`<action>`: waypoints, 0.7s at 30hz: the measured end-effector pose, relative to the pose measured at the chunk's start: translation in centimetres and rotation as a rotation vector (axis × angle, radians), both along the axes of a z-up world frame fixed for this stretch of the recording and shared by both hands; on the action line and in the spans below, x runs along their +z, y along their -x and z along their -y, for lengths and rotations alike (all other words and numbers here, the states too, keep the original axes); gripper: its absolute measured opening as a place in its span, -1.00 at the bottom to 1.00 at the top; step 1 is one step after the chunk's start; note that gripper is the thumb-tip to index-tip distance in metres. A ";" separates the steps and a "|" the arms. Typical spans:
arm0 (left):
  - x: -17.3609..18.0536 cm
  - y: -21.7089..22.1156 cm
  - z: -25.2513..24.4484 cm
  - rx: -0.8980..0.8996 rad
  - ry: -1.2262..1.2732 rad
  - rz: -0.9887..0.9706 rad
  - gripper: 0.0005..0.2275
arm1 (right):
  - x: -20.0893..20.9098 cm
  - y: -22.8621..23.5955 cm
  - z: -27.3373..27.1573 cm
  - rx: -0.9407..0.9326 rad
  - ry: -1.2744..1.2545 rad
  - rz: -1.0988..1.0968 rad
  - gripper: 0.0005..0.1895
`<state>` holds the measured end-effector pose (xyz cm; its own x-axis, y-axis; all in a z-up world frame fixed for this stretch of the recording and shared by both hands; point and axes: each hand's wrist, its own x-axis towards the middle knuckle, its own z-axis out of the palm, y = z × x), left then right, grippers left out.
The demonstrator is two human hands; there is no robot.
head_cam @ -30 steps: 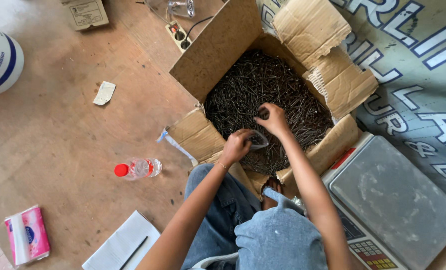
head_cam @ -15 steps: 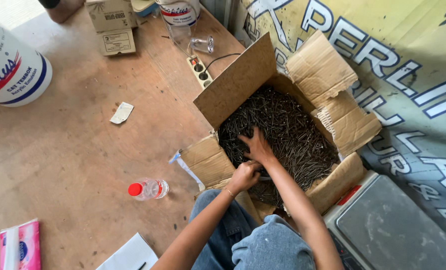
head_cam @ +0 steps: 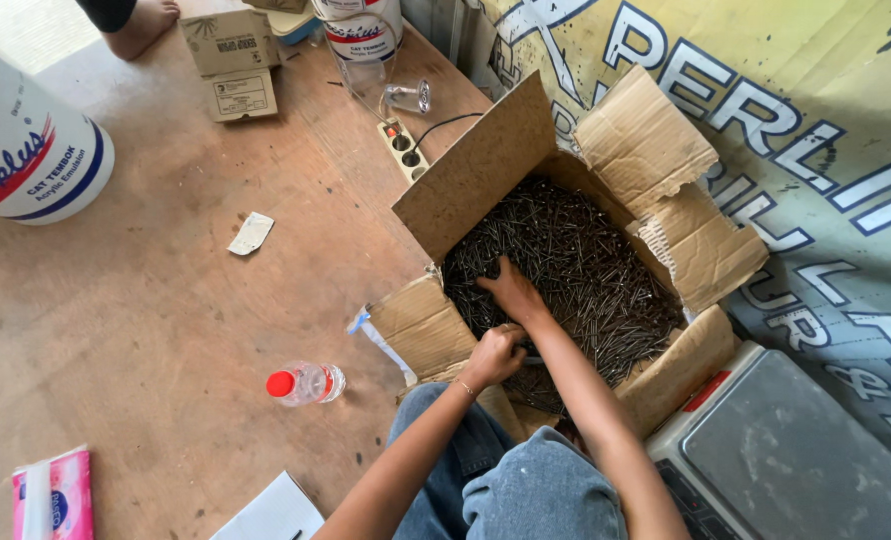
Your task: The person fills small plastic bags with nails from a large box and weighs them on a digital scale.
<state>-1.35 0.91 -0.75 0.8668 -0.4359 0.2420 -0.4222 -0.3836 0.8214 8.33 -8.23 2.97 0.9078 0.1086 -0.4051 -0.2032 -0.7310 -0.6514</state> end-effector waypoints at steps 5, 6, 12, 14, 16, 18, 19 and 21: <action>0.4 0.1 0.1 -0.020 0.032 0.001 -0.77 | -0.2 0.6 0.9 0.155 0.019 0.194 -0.53; 0.6 0.0 0.1 -0.033 0.046 0.003 -0.77 | -2.0 0.3 1.7 0.412 0.214 0.431 -0.58; 0.5 -0.3 0.0 -0.095 0.122 -0.006 -0.72 | -4.0 0.9 4.4 0.300 0.178 0.576 -0.83; 0.3 -0.4 0.0 -0.102 0.136 -0.011 -0.72 | -4.3 1.4 5.6 0.241 0.101 0.561 -0.86; 0.3 -0.5 0.0 -0.109 0.152 -0.014 -0.71 | -3.6 2.2 6.8 0.179 0.027 0.546 -0.88; 0.5 -0.6 0.0 -0.112 0.174 -0.012 -0.70 | -2.0 3.3 8.0 0.088 -0.043 0.537 -0.87; 0.4 -0.7 0.2 -0.112 0.180 -0.017 -0.70 | -1.4 3.9 8.8 0.089 -0.038 0.532 -0.87; 0.3 -0.7 0.2 -0.089 0.129 -0.057 -0.69 | -0.3 5.0 10.0 -0.023 -0.181 0.566 -0.85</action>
<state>-0.66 0.70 -0.49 0.8399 -0.4804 0.2526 -0.4013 -0.2365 0.8849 3.33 -18.22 2.71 0.9802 0.1088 0.1654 0.1975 -0.5975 -0.7772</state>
